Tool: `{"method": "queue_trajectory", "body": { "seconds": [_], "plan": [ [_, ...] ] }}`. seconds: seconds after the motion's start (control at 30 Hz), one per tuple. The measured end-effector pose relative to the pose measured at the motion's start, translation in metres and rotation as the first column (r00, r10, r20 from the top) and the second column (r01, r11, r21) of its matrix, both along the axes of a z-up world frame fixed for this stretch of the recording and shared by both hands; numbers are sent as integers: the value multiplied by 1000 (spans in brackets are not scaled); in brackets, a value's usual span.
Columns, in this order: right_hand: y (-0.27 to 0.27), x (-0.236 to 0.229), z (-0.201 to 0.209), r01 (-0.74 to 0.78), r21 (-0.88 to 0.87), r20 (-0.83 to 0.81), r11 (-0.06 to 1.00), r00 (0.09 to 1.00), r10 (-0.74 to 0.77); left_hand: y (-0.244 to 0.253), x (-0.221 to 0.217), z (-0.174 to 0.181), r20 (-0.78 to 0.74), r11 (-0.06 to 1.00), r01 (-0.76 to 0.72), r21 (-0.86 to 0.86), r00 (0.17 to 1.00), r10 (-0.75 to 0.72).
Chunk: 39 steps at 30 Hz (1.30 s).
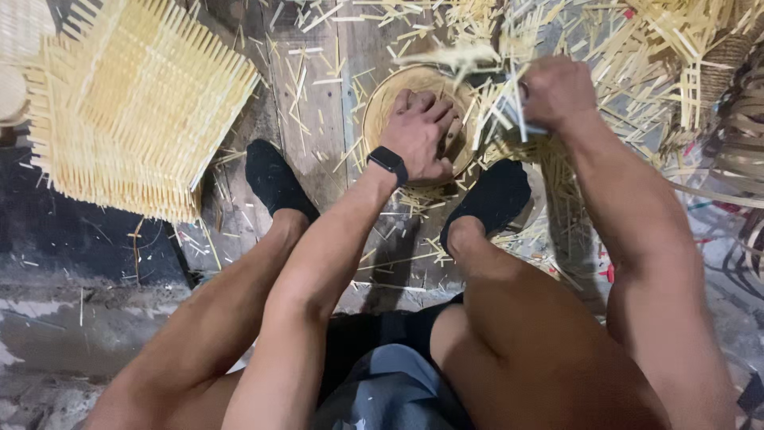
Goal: The person sits on the floor and repeatedly places a woven mat into a circular wooden mold. They use shears to trim the excess bamboo strips around the edge of the mold, then remove the finished circular piece and set it aside. The process is repeated with new mats throughout the clip.
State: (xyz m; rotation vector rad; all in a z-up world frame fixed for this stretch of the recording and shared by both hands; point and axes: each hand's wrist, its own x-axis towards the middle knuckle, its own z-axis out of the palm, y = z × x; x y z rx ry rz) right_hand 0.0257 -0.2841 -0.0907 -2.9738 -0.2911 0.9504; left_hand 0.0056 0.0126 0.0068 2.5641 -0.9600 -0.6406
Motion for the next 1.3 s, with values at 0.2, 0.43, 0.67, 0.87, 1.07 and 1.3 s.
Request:
{"method": "queue_trajectory", "body": {
  "seconds": [0.2, 0.43, 0.67, 0.87, 1.07, 1.3],
  "plan": [
    [-82, -2, -26, 382, 283, 166, 880, 884, -437, 1, -9, -13, -4, 991, -112, -70, 994, 112],
    [-105, -47, -40, 695, 25, 209, 719, 700, -683, -19, -16, -4, -209, 615, -769, -177, 640, 740],
    [-12, -93, -47, 762, 541, -288, 356, 566, -773, 24, 69, -64, 97, 861, -461, -213, 867, 488],
    [61, -68, 2, 684, 648, -308, 336, 639, -705, 2, 105, -86, -422, 914, -403, -51, 838, 346],
    [46, -60, 12, 809, 543, -499, 224, 526, -689, -32, 107, -86, -371, 920, -389, 47, 849, 378],
    [51, -64, 17, 823, 536, -487, 188, 483, -728, -26, 90, -91, -440, 864, -492, -101, 802, 405]
  ]
}}
